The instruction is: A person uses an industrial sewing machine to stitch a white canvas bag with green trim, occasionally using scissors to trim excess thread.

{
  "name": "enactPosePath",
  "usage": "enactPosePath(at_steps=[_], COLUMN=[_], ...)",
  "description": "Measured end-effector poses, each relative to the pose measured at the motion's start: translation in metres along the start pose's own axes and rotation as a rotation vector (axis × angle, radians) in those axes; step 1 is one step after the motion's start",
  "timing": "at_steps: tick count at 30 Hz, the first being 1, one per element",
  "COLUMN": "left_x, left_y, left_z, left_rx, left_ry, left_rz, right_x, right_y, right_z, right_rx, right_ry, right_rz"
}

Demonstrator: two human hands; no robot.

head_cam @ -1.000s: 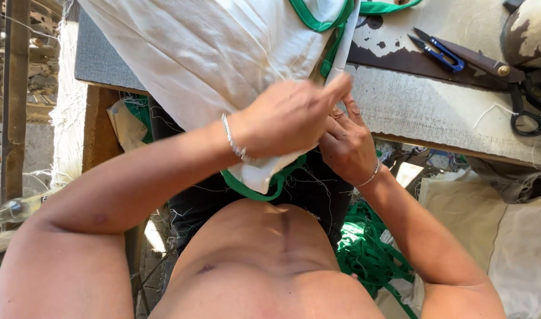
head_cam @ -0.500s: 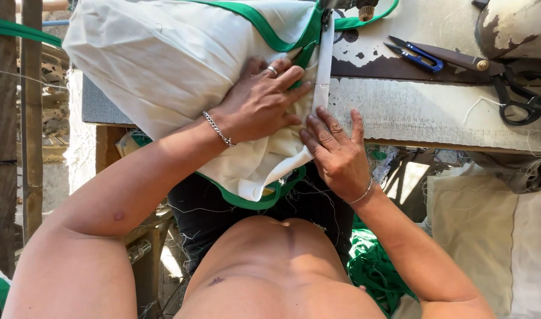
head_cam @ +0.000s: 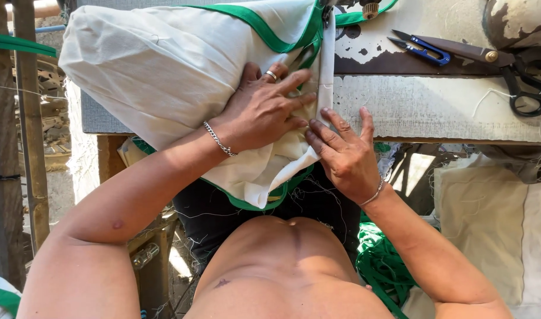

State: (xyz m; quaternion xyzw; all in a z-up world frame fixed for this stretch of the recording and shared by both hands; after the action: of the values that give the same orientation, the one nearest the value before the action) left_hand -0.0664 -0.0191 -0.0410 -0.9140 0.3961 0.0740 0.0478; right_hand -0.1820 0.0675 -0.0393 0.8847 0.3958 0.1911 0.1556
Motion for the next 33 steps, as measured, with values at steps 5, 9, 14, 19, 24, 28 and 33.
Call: enactPosePath(at_steps=[5,9,14,19,24,28,33], left_x=[0.013,0.002,0.013,0.003,-0.001,-0.008,-0.018], left_y=[0.014,0.021,0.02,0.016,0.013,0.006,0.0], left_z=[-0.014,-0.019,0.008,0.001,-0.003,-0.026,-0.048], left_rx=[-0.137,-0.238,0.059,0.034,0.017,-0.045,-0.231], left_ry=[0.095,0.458,0.131,0.175,0.249,0.254,0.393], left_rz=[-0.17,-0.059,0.001,0.025,0.044,0.041,-0.03], right_x=[-0.002,-0.003,0.003,0.002,0.003,0.003,0.005], right_y=[0.002,0.003,0.005,0.008,0.01,0.009,0.007], right_z=[0.006,0.006,0.001,-0.002,-0.004,-0.001,-0.004], right_rx=[0.153,0.154,0.13,0.144,0.146,0.059,-0.014], right_ry=[0.007,-0.011,-0.021,-0.019,-0.024,-0.039,-0.078], right_rz=[0.046,0.046,0.027,0.03,0.042,0.038,0.03])
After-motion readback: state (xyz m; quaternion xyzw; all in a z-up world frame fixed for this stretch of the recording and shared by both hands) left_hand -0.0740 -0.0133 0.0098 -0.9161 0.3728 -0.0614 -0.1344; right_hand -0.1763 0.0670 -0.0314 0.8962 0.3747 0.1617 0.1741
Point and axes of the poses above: each hand's wrist, its own y-axis towards the middle knuckle, its own z-axis out of the palm, x = y × z, the point moved 9 cm from there along y, towards the middle knuckle, and after that the axes turned 11 degrees about x, right-handed, at the moved point
